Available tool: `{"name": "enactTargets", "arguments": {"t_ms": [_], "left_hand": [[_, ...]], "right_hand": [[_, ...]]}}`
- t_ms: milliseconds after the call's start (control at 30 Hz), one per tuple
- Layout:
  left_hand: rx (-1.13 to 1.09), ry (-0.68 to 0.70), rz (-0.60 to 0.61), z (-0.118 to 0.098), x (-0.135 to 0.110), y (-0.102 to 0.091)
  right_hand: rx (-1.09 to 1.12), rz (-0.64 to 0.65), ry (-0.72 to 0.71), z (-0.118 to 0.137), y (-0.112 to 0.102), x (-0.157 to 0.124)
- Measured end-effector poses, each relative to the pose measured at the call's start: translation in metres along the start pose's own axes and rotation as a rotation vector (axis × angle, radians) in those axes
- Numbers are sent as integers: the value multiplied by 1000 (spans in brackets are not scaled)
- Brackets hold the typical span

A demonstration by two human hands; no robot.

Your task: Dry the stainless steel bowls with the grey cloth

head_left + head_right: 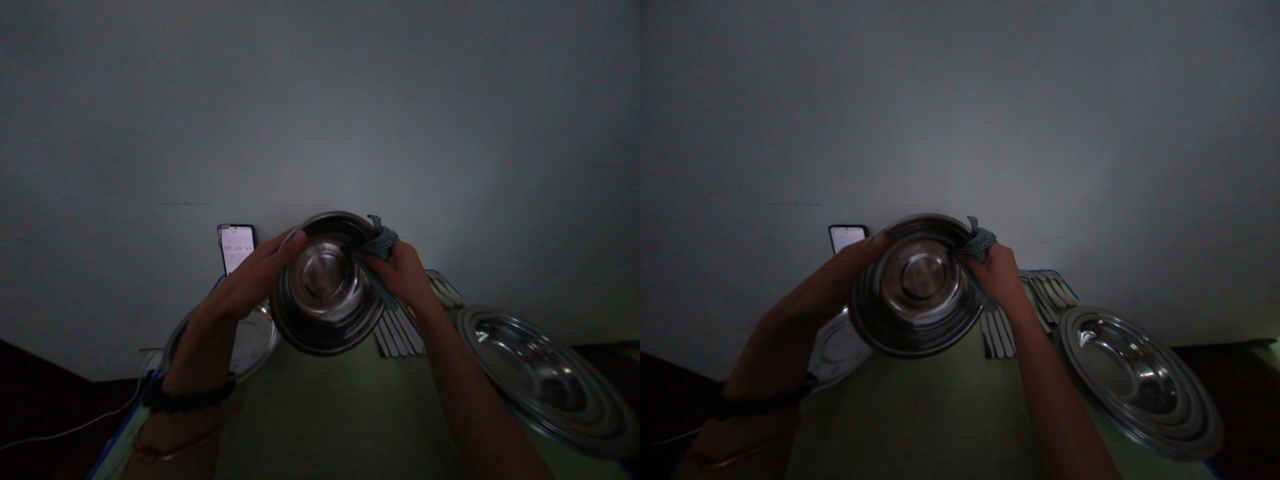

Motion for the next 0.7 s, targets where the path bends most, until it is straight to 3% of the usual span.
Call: {"name": "enactTargets", "arguments": {"t_ms": [100,167,267,367,467,567,633,700], "left_hand": [[-65,-83,99,11,-3,7],[-80,-70,62,12,-1,4],[-124,53,-69,4,6,0],[-108,232,-112,-11,10,14],[117,426,-265,-28,6,17],[245,445,-425,-29,2,1],[230,377,-390,-21,6,-9],[203,293,-244,-13,11,-13]], "right_hand": [[-115,52,-69,10,3,-2],[-110,-45,-58,9,-6,-1],[24,-271,103,-13,-23,1],[235,-396,301,-40,-21,-2],[323,-386,329,-41,-8,-4],[222,-331,316,-30,-3,-3],[103,-288,270,-22,-6,0],[17,-224,192,-15,-10,4]]}}
Point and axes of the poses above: each hand's wrist, its own x-axis towards the middle knuckle, its own y-axis out of the palm, z = x × y, the point moved 10 cm from there along x, towards the middle knuckle, and after that the axes turned 8 degrees about y, right-handed, at the moved point
